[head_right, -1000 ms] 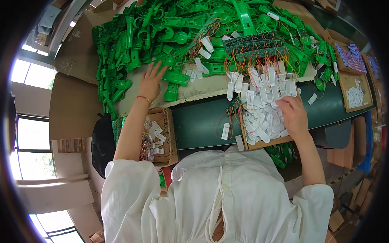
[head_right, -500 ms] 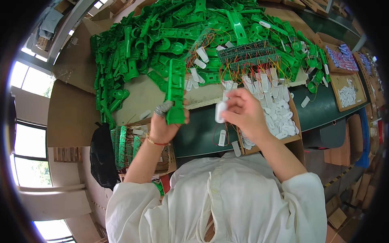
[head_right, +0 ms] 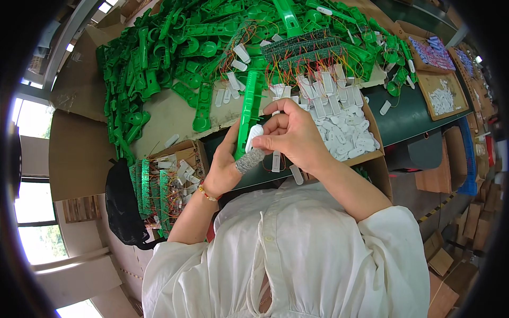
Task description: Assembling plastic lighting fixtures by inserting electronic components and wiring into green housings.
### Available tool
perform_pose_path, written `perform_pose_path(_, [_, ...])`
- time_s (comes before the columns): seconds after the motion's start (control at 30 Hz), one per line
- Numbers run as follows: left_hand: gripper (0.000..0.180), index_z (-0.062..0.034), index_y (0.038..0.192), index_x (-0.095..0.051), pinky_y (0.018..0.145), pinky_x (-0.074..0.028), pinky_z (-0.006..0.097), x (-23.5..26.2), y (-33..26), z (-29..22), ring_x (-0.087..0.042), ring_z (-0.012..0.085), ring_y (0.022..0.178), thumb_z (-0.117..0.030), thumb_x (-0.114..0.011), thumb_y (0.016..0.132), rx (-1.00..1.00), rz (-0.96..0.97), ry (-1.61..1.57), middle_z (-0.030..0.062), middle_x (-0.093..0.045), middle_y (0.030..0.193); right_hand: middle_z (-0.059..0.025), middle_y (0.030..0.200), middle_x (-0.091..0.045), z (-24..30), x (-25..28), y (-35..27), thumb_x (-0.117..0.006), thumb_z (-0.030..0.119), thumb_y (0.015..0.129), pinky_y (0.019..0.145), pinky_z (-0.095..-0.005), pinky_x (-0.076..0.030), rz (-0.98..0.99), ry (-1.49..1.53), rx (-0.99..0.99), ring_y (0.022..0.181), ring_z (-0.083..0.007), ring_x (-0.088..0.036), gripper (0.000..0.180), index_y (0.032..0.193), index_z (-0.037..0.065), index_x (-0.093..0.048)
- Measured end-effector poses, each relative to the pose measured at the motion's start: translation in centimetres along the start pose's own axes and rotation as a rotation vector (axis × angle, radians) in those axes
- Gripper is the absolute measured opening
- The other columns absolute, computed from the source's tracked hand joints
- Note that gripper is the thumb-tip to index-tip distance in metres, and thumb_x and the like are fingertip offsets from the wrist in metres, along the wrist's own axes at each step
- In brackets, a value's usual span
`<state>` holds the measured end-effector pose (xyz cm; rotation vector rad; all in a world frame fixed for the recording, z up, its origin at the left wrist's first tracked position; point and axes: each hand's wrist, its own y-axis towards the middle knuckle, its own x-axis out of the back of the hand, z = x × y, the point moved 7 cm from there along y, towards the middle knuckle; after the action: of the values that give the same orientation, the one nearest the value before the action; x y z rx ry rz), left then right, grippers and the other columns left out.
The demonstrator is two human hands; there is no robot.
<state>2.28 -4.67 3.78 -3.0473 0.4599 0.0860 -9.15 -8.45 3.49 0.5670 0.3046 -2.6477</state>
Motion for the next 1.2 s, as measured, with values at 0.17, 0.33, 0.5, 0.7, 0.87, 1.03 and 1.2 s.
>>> perform_pose_path(0.17, [0.072, 0.0009, 0.137, -0.020, 0.085, -0.043, 0.027, -0.1, 0.0, -0.3, -0.054, 0.0133, 0.096, -0.018, -0.062, 0.082, -0.101, 0.025, 0.243, 0.0083, -0.052, 0.111, -0.0095, 0.075, -0.060, -0.2, 0.4, -0.4, -0.072, -0.002, 0.067, 0.053, -0.0242, -0.050, -0.013, -0.022, -0.025, 0.065, -0.0133, -0.060, 0.047, 0.104, 0.001, -0.043])
perform_pose_path(0.33, [0.069, 0.0002, 0.137, -0.020, 0.085, -0.044, 0.027, -0.7, 0.0, -0.4, -0.054, 0.0133, 0.096, -0.017, -0.060, 0.084, -0.086, 0.056, 0.127, 0.0082, -0.052, 0.110, -0.0084, 0.072, -0.059, -0.3, 0.4, -0.5, -0.073, -0.002, 0.067, 0.052, -0.0240, -0.050, -0.029, -0.064, -0.014, 0.064, -0.0134, -0.060, 0.047, 0.103, 0.001, -0.043])
perform_pose_path(0.5, [0.066, -0.0018, 0.136, -0.022, 0.078, -0.046, 0.025, 0.2, -0.1, 0.5, -0.053, 0.0118, 0.094, -0.017, -0.060, 0.083, -0.120, -0.003, 0.450, 0.0058, -0.052, 0.108, -0.0077, 0.069, -0.058, -0.7, 0.4, -0.2, -0.073, -0.002, 0.067, 0.050, -0.0242, -0.050, -0.052, -0.076, -0.041, 0.062, -0.0133, -0.059, 0.044, 0.100, 0.002, -0.043])
perform_pose_path(0.7, [0.069, -0.0026, 0.136, -0.023, 0.084, -0.043, 0.027, -0.6, -0.6, 0.6, -0.054, 0.0133, 0.094, -0.019, -0.061, 0.082, 0.024, 0.050, 0.068, 0.0079, -0.055, 0.106, -0.0079, 0.070, -0.059, -0.5, 0.0, -0.3, -0.073, -0.001, 0.067, 0.049, -0.0237, -0.049, -0.053, -0.045, -0.048, 0.059, -0.0124, -0.058, 0.043, 0.097, 0.002, -0.042])
perform_pose_path(0.87, [0.069, -0.0014, 0.135, -0.023, 0.083, -0.044, 0.032, 0.0, -0.3, 0.3, -0.057, 0.0240, 0.095, -0.016, -0.061, 0.080, -0.148, 0.007, 0.324, 0.0148, -0.052, 0.110, -0.0080, 0.067, -0.059, -1.0, -0.2, 0.2, -0.074, 0.001, 0.066, 0.049, -0.0230, -0.049, -0.045, -0.135, -0.077, 0.058, -0.0125, -0.059, 0.045, 0.097, 0.002, -0.042])
perform_pose_path(1.03, [0.069, 0.0009, 0.131, -0.028, 0.083, -0.044, 0.037, 2.1, -0.8, -0.5, -0.051, 0.0379, 0.101, -0.009, -0.065, 0.074, -0.255, -0.134, 0.794, 0.0236, -0.048, 0.114, -0.0081, 0.066, -0.059, -1.5, -0.3, 1.1, -0.073, 0.008, 0.070, 0.049, -0.0218, -0.047, -0.016, -0.326, -0.200, 0.056, -0.0104, -0.057, 0.035, 0.091, 0.000, -0.046])
perform_pose_path(1.2, [0.052, 0.0022, 0.123, -0.041, 0.079, -0.042, 0.026, 9.1, -1.9, -0.8, -0.052, 0.0122, 0.088, -0.017, -0.065, 0.081, -0.137, -0.426, 0.256, 0.0063, -0.058, 0.099, -0.0050, 0.082, -0.062, 0.4, 2.0, 3.0, -0.068, 0.015, 0.072, 0.071, -0.0347, -0.046, -0.007, -1.396, 0.446, 0.083, -0.0189, -0.057, 0.015, 0.081, 0.005, -0.062])
